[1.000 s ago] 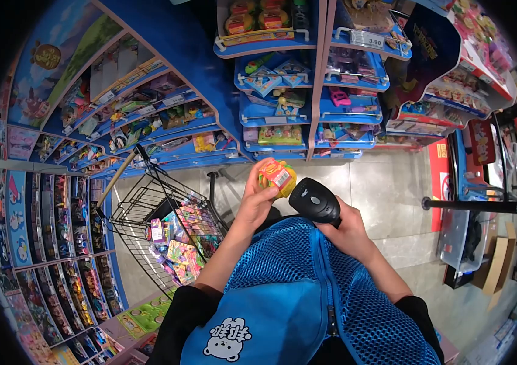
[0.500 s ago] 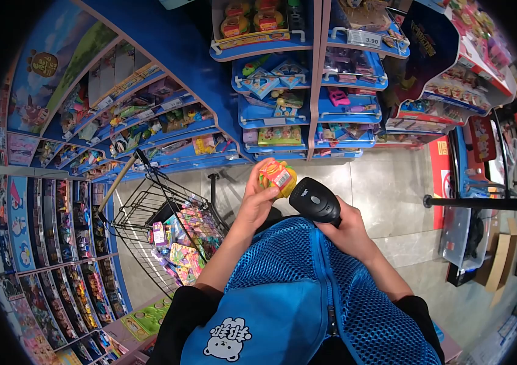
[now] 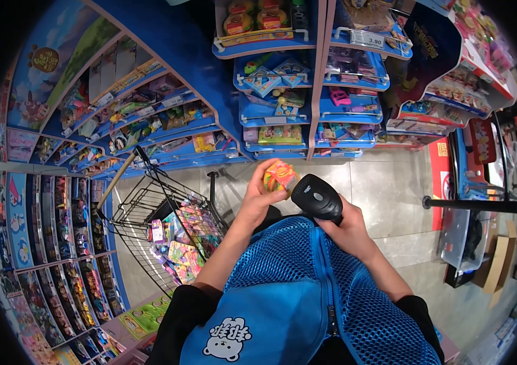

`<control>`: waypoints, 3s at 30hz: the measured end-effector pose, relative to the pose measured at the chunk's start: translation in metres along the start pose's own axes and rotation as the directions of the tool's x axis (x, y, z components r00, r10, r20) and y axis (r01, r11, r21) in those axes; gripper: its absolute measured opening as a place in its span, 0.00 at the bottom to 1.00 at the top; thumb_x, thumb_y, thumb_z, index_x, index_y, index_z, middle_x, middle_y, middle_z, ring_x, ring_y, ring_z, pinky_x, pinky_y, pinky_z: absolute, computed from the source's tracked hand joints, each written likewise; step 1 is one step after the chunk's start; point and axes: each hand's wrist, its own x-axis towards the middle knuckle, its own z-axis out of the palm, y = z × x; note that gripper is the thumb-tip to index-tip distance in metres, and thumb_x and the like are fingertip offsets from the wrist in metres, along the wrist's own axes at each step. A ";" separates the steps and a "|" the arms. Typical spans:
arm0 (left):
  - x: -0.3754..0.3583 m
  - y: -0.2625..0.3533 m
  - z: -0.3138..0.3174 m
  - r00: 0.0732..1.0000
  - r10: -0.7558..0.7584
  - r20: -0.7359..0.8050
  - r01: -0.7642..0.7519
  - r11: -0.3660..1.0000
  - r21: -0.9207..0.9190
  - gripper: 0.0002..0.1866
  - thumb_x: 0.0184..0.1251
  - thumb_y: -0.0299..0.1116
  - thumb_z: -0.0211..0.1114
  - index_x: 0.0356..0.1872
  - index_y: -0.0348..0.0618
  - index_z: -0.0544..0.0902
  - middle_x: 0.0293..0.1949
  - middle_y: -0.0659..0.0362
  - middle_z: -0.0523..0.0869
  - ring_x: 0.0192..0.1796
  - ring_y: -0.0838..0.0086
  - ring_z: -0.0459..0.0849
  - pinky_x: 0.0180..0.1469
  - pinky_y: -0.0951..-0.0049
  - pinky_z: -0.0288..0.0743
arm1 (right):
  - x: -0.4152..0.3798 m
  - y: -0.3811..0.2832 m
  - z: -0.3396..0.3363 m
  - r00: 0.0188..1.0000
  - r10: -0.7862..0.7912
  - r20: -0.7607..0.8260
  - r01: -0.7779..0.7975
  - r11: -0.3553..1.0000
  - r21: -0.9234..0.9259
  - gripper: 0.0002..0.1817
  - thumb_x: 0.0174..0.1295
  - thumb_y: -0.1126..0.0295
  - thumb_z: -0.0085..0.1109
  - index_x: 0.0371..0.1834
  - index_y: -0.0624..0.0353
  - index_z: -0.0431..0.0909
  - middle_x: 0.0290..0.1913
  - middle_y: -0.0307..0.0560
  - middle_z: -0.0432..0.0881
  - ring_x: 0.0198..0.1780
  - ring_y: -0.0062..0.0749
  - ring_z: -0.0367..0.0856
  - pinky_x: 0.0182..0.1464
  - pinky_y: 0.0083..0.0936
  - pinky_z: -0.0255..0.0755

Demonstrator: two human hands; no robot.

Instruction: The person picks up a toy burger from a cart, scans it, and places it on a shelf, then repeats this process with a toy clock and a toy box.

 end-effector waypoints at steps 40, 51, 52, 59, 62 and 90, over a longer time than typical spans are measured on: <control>-0.007 0.028 -0.027 0.998 0.060 0.005 -0.058 0.971 -0.231 0.40 0.61 0.39 0.72 0.72 0.47 0.62 0.68 0.50 0.73 0.67 0.49 0.76 0.67 0.45 0.72 | -0.005 0.003 0.004 0.986 0.153 0.060 -0.148 0.985 -0.087 0.19 0.61 0.68 0.67 0.53 0.61 0.77 0.43 0.53 0.86 0.46 0.42 0.87 0.50 0.32 0.77; 0.023 0.046 -0.024 0.986 -0.054 -0.158 0.032 0.989 -0.143 0.29 0.71 0.36 0.64 0.71 0.47 0.66 0.63 0.52 0.78 0.63 0.56 0.80 0.63 0.48 0.76 | -0.004 0.024 -0.001 0.983 0.175 0.050 -0.168 0.979 -0.115 0.19 0.61 0.68 0.66 0.54 0.61 0.77 0.43 0.56 0.86 0.46 0.48 0.87 0.50 0.34 0.78; 0.029 0.049 -0.023 0.983 -0.042 -0.177 0.018 0.991 -0.132 0.28 0.71 0.36 0.65 0.69 0.46 0.66 0.61 0.52 0.78 0.61 0.57 0.81 0.62 0.49 0.77 | -0.004 0.027 -0.003 0.981 0.188 0.049 -0.180 0.975 -0.130 0.20 0.60 0.68 0.66 0.54 0.61 0.77 0.43 0.56 0.86 0.46 0.49 0.87 0.50 0.35 0.78; 0.055 0.076 -0.007 0.981 0.042 -0.190 -0.043 0.999 0.000 0.24 0.72 0.35 0.63 0.66 0.44 0.69 0.58 0.55 0.81 0.60 0.63 0.82 0.61 0.50 0.79 | -0.005 0.080 -0.014 0.925 0.377 -0.039 -0.374 0.892 -0.254 0.20 0.60 0.66 0.66 0.53 0.62 0.77 0.36 0.59 0.85 0.41 0.53 0.86 0.45 0.38 0.77; 0.062 0.083 -0.005 0.985 0.051 -0.165 -0.043 0.998 0.053 0.25 0.72 0.35 0.64 0.65 0.43 0.68 0.57 0.53 0.81 0.60 0.63 0.82 0.61 0.51 0.79 | -0.016 0.118 -0.017 0.911 0.405 -0.074 -0.408 0.863 -0.300 0.20 0.59 0.65 0.65 0.53 0.62 0.77 0.34 0.60 0.85 0.38 0.53 0.85 0.44 0.39 0.77; 0.253 0.246 -0.002 0.720 0.668 0.186 -0.227 -0.026 0.974 0.43 0.40 0.44 0.83 0.60 0.38 0.73 0.54 0.44 0.82 0.54 0.54 0.83 0.58 0.60 0.77 | -0.114 0.299 -0.023 0.510 0.839 -0.190 -0.856 0.518 -0.010 0.14 0.52 0.67 0.64 0.35 0.63 0.73 0.20 0.46 0.79 0.16 0.32 0.79 0.16 0.32 0.73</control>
